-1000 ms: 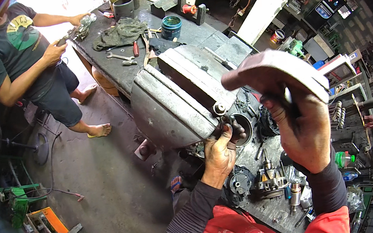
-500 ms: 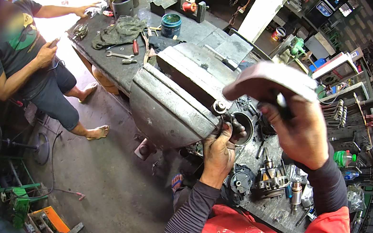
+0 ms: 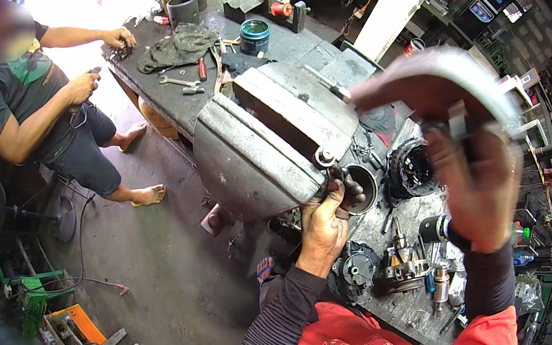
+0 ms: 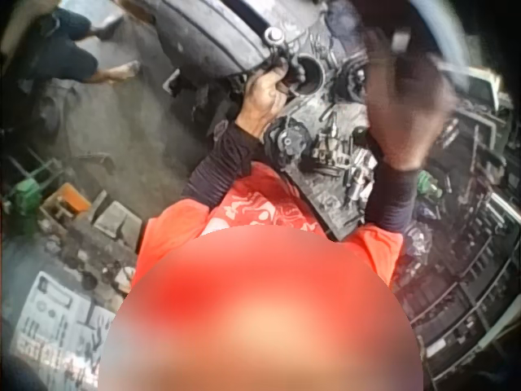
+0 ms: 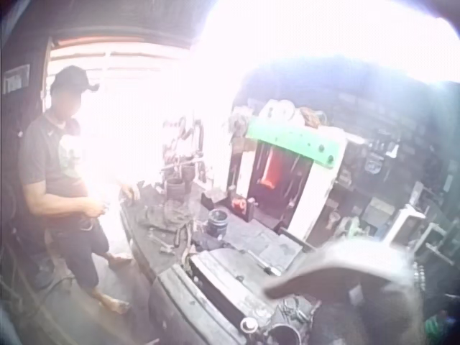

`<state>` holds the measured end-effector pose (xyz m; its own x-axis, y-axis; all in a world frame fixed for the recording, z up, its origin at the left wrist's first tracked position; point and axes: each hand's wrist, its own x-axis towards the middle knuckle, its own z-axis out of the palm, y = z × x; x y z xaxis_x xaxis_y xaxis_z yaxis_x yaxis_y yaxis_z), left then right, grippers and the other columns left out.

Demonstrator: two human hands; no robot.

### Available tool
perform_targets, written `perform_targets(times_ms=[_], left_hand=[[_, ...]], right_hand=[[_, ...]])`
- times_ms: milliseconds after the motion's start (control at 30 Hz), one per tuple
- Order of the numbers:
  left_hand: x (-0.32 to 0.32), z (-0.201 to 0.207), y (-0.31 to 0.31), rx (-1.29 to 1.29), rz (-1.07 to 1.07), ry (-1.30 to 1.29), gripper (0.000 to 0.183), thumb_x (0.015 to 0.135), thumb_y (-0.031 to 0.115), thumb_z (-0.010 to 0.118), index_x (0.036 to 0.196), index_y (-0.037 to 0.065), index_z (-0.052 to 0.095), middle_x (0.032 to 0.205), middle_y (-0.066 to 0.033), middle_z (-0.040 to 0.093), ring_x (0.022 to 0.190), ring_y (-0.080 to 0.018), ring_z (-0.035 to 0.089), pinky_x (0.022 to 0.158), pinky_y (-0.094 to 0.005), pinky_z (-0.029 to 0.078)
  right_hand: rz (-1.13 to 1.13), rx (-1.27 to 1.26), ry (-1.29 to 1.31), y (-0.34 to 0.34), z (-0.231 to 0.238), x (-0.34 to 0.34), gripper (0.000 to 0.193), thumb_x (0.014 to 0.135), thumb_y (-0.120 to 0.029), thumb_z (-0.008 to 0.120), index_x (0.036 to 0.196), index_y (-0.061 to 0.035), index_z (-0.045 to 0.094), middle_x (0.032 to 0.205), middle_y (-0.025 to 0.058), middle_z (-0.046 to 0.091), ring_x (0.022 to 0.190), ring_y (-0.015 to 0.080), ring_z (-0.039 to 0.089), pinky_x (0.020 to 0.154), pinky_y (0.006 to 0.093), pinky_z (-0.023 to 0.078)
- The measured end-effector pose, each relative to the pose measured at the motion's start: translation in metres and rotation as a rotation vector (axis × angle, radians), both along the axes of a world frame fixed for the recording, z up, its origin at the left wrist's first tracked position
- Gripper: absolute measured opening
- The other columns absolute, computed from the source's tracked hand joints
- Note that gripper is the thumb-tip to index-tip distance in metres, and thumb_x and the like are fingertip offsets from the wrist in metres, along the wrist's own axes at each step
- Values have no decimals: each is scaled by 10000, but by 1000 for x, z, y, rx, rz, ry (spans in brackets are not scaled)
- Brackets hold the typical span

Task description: The person disassembles a small mechanical component using a hammer and screwdriver. They remove a pin, separate the parts, and then reassemble the component by inserting the pin back into place.

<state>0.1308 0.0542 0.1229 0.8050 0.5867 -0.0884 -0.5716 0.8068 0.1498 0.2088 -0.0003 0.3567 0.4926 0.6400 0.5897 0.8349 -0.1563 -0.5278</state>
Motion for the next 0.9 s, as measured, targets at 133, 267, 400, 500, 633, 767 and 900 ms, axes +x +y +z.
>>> perform_targets(times_ms=[133, 267, 400, 500, 633, 767, 900], left_hand=[[-2, 0, -2, 18, 4, 43, 120, 1044, 75, 594, 1123, 36, 677, 1045, -106, 700, 948, -248, 702, 848, -383, 606], [-3, 1, -1, 40, -10, 85, 131, 1042, 81, 601, 1145, 38, 669, 1041, -105, 699, 933, -240, 706, 839, -371, 604], [-2, 0, 1, 16, 1, 33, 137, 1039, 80, 611, 1150, 26, 671, 1034, -110, 703, 935, -257, 711, 832, -383, 612], [-1, -1, 1, 40, 21, 22, 157, 1039, 101, 627, 1161, 6, 653, 1025, -124, 698, 924, -270, 710, 818, -395, 616], [1, -2, -2, 37, 22, 68, 131, 1039, 103, 626, 1135, 18, 651, 1027, -104, 695, 912, -239, 701, 812, -369, 609], [2, -3, -5, 62, 16, 72, 106, 1050, 114, 613, 1121, 49, 656, 1015, -92, 699, 901, -218, 708, 774, -335, 620], [3, -3, -7, 78, 35, 59, 110, 1066, 108, 581, 1134, 76, 662, 1052, -85, 689, 929, -222, 704, 821, -341, 615]], right_hand=[[-98, -279, -363, -1, -8, -3, 182, 978, -133, 687, 1123, -25, 693, 868, 91, 687, 681, 223, 592, 631, 329, 457], [126, -381, -47, -3, -26, -2, 291, 934, -124, 732, 1172, 32, 672, 1055, 208, 709, 976, 407, 685, 883, 454, 532], [-31, -240, -127, -12, -2, 2, 244, 980, -134, 734, 1156, 31, 700, 835, 71, 645, 702, 163, 550, 621, 321, 430], [-109, 68, 215, -12, 2, 3, 219, 986, -129, 737, 1167, -6, 724, 737, -18, 592, 604, 54, 487, 523, 268, 354], [46, -366, -251, 6, -44, -1, 342, 909, -106, 749, 1239, -39, 695, 931, 127, 669, 739, 290, 607, 672, 441, 499], [38, -235, -232, -6, -43, 3, 286, 916, -134, 777, 1148, 4, 681, 893, 155, 689, 737, 274, 644, 671, 399, 508], [-122, -16, 290, -31, 4, 12, 161, 1015, -148, 683, 1097, -11, 657, 745, 12, 625, 527, 48, 495, 456, 224, 356]])
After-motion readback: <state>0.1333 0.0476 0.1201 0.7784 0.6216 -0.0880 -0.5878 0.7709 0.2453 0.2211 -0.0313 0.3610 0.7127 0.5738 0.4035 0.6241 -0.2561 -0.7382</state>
